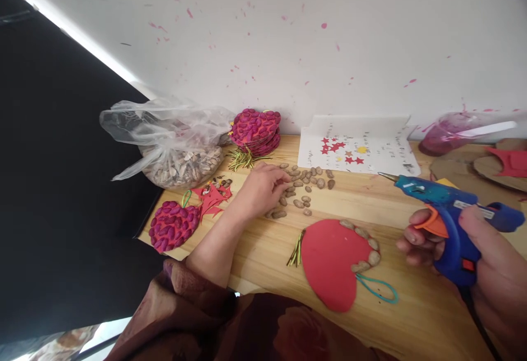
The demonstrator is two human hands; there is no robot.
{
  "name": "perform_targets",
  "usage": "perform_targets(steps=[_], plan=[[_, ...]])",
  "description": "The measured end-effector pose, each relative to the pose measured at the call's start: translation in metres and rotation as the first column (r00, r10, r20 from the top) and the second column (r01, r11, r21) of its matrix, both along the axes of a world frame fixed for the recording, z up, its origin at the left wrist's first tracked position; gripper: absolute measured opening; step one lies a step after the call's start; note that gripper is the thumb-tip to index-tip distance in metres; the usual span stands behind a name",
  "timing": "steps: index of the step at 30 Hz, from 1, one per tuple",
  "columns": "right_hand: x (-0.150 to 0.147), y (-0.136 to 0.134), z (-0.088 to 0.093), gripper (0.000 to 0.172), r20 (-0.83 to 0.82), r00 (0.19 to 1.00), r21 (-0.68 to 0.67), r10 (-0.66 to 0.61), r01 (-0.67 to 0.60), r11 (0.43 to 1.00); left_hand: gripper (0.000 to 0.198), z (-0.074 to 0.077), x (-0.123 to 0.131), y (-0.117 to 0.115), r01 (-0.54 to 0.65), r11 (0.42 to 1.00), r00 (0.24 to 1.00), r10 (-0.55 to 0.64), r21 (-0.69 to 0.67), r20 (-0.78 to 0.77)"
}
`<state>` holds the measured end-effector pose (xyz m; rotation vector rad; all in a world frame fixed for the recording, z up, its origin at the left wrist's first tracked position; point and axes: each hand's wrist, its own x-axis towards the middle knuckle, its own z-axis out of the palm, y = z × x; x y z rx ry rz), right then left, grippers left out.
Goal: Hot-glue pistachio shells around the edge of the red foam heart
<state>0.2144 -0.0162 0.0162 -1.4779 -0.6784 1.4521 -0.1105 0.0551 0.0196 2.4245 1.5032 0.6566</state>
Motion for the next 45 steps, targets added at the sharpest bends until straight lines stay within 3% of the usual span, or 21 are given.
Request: perform_targets(steps=[5, 11, 16, 18, 22, 25, 29, 34, 38, 45], plan=[[-0.007, 0.000, 0.011, 0.048, 0.004, 1.000, 0.035, 0.026, -0.026, 0.999, 0.007, -0.003, 0.004, 0.000, -0.059, 0.998, 0.994, 0.057, -0.012, -0.090], [-0.004, -0.001, 0.007, 0.051, -0.019, 0.998, 0.079, 0.059, -0.058, 0.995, 0.012, -0.003, 0.013, -0.004, -0.175, 0.984, 0.971, 0.167, -0.031, -0.173], [-0.004, 0.000, 0.006, 0.048, -0.024, 0.998, 0.074, 0.066, -0.064, 0.995, 0.029, -0.002, 0.012, -0.004, -0.238, 0.971, 0.952, 0.228, -0.028, -0.203], [-0.004, 0.000, 0.005, 0.050, -0.006, 0.999, 0.051, 0.039, -0.039, 0.998, 0.031, -0.001, 0.008, -0.002, -0.217, 0.975, 0.965, 0.205, -0.053, -0.164], [-0.001, 0.001, 0.000, 0.047, 0.022, 1.000, 0.011, -0.003, 0.002, 1.000, 0.015, -0.001, 0.000, 0.002, -0.078, 0.995, 0.996, 0.075, -0.066, -0.042], [0.000, 0.000, -0.003, 0.045, 0.033, 0.999, 0.001, -0.021, 0.021, 1.000, 0.020, -0.002, -0.001, 0.002, -0.006, 0.997, 0.999, 0.003, -0.076, -0.048], [0.000, 0.000, -0.002, 0.048, 0.022, 1.000, -0.045, -0.013, 0.014, 0.999, 0.020, -0.003, 0.002, 0.001, -0.020, 0.996, 0.997, 0.013, -0.088, -0.078], [-0.001, 0.001, 0.001, 0.050, 0.024, 0.999, -0.056, -0.024, 0.026, 0.998, 0.003, -0.001, 0.003, 0.000, -0.090, 0.994, 0.990, 0.083, -0.062, -0.112], [0.000, 0.000, -0.002, 0.047, 0.019, 1.000, -0.030, -0.025, 0.025, 0.999, 0.017, 0.000, 0.001, 0.001, -0.131, 0.990, 0.987, 0.126, -0.045, -0.101], [-0.003, -0.001, 0.002, 0.048, 0.012, 1.000, -0.014, -0.017, 0.018, 1.000, 0.011, -0.005, 0.005, 0.000, -0.057, 0.998, 0.992, 0.053, -0.037, -0.115]])
